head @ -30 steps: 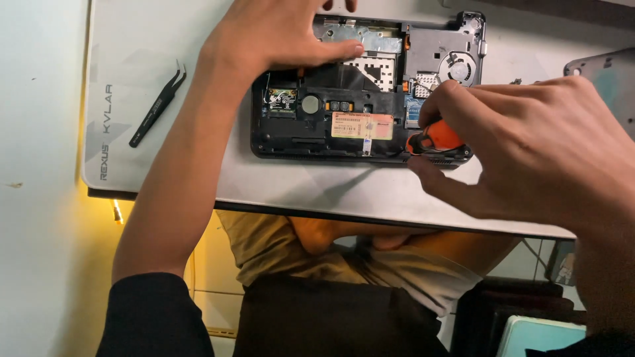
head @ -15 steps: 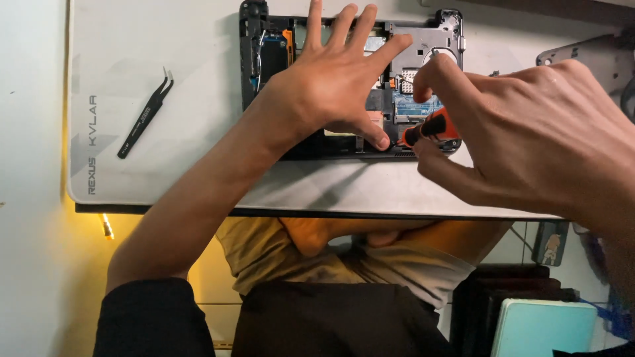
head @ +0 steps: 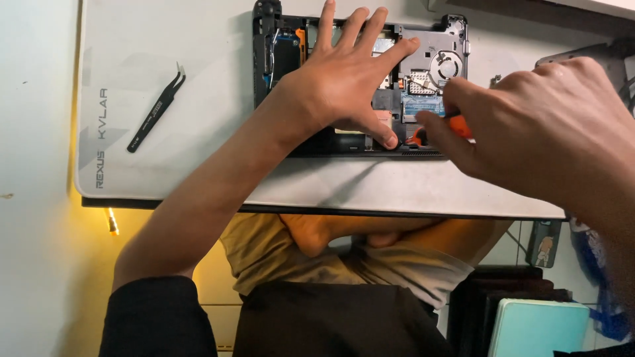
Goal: The person uses a screwdriver to fasten screws into the bottom of a disassembled laptop. They then place the battery into the chassis and connect its cable. Finally, they align and snap the blue bottom cover onto the laptop, pressing along the edges to secure it.
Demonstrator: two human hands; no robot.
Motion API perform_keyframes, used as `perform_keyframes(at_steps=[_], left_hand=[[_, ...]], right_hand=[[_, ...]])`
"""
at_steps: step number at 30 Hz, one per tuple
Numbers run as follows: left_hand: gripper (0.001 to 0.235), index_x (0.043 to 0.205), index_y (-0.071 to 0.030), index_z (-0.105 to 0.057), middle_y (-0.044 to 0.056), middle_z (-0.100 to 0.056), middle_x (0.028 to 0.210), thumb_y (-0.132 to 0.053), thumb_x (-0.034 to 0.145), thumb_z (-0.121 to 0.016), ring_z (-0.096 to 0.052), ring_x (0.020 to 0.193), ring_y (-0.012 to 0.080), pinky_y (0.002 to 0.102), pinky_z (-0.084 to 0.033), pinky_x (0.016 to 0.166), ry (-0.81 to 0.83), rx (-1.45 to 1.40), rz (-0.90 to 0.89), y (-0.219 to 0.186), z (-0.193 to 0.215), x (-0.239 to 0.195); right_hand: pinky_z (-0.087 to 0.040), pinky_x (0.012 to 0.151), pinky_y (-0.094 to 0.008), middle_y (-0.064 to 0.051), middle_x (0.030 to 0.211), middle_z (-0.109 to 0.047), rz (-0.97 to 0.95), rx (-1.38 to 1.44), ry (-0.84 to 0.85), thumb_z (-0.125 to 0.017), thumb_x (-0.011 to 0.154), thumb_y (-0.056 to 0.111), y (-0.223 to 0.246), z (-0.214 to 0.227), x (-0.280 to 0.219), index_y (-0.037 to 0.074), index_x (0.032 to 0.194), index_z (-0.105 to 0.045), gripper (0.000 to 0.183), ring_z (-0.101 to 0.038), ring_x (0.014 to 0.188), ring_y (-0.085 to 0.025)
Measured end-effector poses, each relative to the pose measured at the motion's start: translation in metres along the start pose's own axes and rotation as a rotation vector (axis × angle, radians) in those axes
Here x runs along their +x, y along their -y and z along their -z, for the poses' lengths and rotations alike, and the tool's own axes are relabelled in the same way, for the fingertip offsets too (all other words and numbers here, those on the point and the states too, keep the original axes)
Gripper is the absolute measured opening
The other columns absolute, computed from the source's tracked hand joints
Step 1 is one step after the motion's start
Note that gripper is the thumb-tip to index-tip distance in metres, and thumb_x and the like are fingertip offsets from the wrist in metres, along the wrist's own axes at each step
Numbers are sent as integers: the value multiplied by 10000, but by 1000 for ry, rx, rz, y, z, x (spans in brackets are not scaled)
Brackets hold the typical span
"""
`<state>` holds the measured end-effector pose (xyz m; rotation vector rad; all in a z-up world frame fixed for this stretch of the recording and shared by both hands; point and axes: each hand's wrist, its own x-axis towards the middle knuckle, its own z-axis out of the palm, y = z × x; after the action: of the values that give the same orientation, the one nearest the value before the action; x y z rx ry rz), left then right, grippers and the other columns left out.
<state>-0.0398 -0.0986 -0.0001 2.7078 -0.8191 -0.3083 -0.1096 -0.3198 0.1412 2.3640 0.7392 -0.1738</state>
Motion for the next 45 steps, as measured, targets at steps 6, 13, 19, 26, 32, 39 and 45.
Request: perform_keyframes(at_steps=[6,13,19,26,32,39,45], left_hand=[[1549,1875,-350,-206,325,-61,1937,-1074,679,-873,-3,1786,503,795,142,1314,-1,27,-13,1,2,-6],[1494,1877,-316,-232,348,-112,1919,-1100,739,-799,-21,1777,494,788,154,1317,-58,33,-89,9,0,-11],[1540,1896,-318,-157,330,-98,1930,-1143,751,-772,10,1783,464,779,170,1311,-44,40,-102,14,-3,-8],[1523,1901,-339,-116,305,-48,1950,-1138,774,-756,67,1788,448,769,198,1308,-16,46,-89,11,0,-10],[1507,1881,-317,-214,323,-95,1927,-1105,745,-813,-1,1777,465,769,137,1316,-18,23,-82,9,4,-12],[1516,1892,-317,-164,327,-75,1934,-1122,758,-769,46,1780,456,774,191,1305,-17,29,-89,10,3,-11],[1509,1895,-322,-157,321,-77,1937,-1131,767,-746,34,1784,460,783,182,1307,-26,36,-96,10,2,-13]], right_hand=[[-491,603,-451,23,649,-780,-16,79,13,-467,1206,806,2,19,2,290,1231,-641,546,-781,574,-369],[-529,663,-430,-29,687,-847,-78,27,177,-338,1298,902,-2,24,13,269,1181,-721,749,-883,720,-374],[-477,569,-469,-33,560,-755,23,202,99,-529,1203,579,-9,18,4,238,1263,-623,359,-721,529,-387],[-562,629,-453,-9,699,-864,3,49,77,-478,1118,982,-8,8,5,271,1452,-618,798,-867,666,-393],[-488,555,-418,130,847,-781,137,64,92,-588,1176,699,-7,13,5,301,1184,-596,398,-750,600,-308],[-505,563,-419,158,918,-823,114,51,196,-585,1176,684,-8,26,12,325,1127,-675,373,-808,701,-313],[-510,639,-412,44,711,-795,100,59,251,-469,1251,740,6,36,12,276,1012,-689,566,-763,651,-314]])
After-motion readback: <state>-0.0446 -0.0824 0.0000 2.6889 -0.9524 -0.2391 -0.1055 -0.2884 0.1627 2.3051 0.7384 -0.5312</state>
